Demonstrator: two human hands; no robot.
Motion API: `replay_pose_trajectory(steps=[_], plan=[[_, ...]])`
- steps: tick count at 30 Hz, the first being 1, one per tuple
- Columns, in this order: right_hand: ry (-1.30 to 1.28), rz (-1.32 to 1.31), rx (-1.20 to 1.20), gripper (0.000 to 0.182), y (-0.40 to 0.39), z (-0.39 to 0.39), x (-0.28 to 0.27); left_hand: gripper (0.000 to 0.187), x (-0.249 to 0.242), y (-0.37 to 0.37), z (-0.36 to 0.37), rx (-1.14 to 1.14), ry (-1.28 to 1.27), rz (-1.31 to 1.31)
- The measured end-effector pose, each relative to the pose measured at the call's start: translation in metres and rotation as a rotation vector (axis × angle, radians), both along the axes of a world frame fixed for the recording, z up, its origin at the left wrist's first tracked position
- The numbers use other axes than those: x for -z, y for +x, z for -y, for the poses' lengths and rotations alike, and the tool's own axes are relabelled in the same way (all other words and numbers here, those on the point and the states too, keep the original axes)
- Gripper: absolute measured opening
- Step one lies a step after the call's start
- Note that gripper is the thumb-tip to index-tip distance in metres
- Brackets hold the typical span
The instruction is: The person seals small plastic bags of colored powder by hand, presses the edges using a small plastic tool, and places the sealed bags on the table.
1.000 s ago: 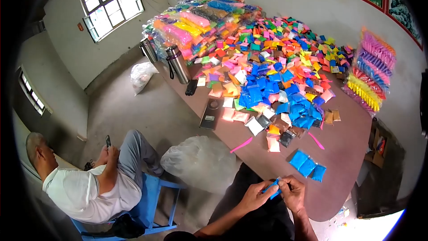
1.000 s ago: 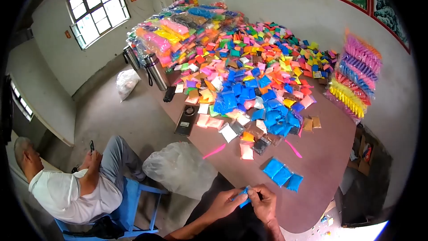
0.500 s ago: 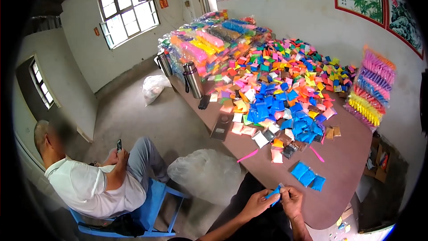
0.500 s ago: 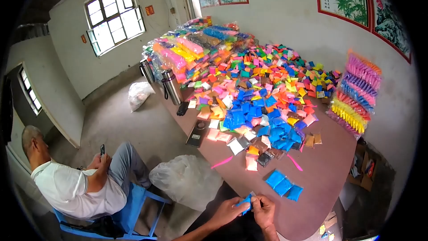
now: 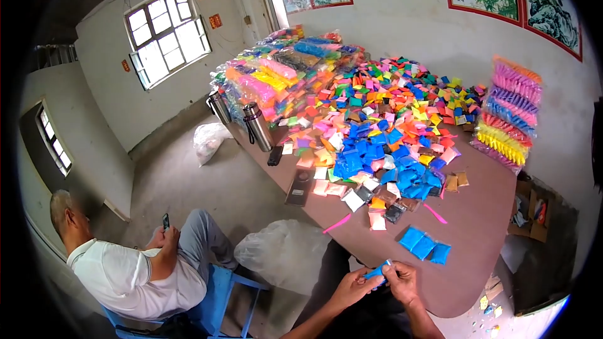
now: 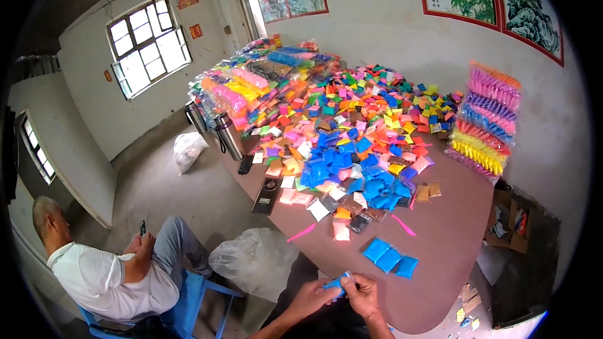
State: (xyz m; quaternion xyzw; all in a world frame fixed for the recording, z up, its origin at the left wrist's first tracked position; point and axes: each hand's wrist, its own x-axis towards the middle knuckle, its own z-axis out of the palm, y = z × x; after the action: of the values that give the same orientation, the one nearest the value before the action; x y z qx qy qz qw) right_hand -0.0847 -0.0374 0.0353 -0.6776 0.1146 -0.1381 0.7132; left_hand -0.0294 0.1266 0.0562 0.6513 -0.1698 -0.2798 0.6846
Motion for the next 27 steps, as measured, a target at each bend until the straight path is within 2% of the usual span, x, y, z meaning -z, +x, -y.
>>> replay_pose_trajectory(steps=[1,5,9,10,14,20,22,27], plan=[[0.04,0.006,0.03,0.023,0.0,-0.001,-0.003,0.033,-0.006,-0.002,0.001,-0.005,-0.011,-0.107],[0.083,0.058,0.068,0.024,0.002,-0.004,0.001,0.033,0.016,0.001,0.005,0.001,-0.079,-0.252],[0.053,0.006,0.058,0.025,0.002,-0.005,-0.009,0.032,0.017,0.001,-0.003,-0.03,-0.038,-0.104],[0.011,0.006,-0.008,0.025,0.002,-0.001,-0.009,0.031,0.017,0.001,-0.005,-0.038,-0.038,-0.065],[-0.053,-0.023,-0.086,0.022,0.002,0.004,-0.003,0.029,0.011,0.001,-0.01,0.004,0.004,-0.07],[-0.061,0.074,-0.046,0.022,0.003,0.0,0.001,0.029,0.018,0.003,-0.004,0.027,-0.009,-0.174],[-0.068,0.063,-0.068,0.021,0.003,-0.002,-0.001,0.029,0.026,0.003,-0.004,-0.017,-0.153,-0.172],[-0.079,0.017,-0.068,0.016,0.004,-0.004,-0.014,0.03,0.032,0.011,-0.012,0.033,-0.053,-0.074]])
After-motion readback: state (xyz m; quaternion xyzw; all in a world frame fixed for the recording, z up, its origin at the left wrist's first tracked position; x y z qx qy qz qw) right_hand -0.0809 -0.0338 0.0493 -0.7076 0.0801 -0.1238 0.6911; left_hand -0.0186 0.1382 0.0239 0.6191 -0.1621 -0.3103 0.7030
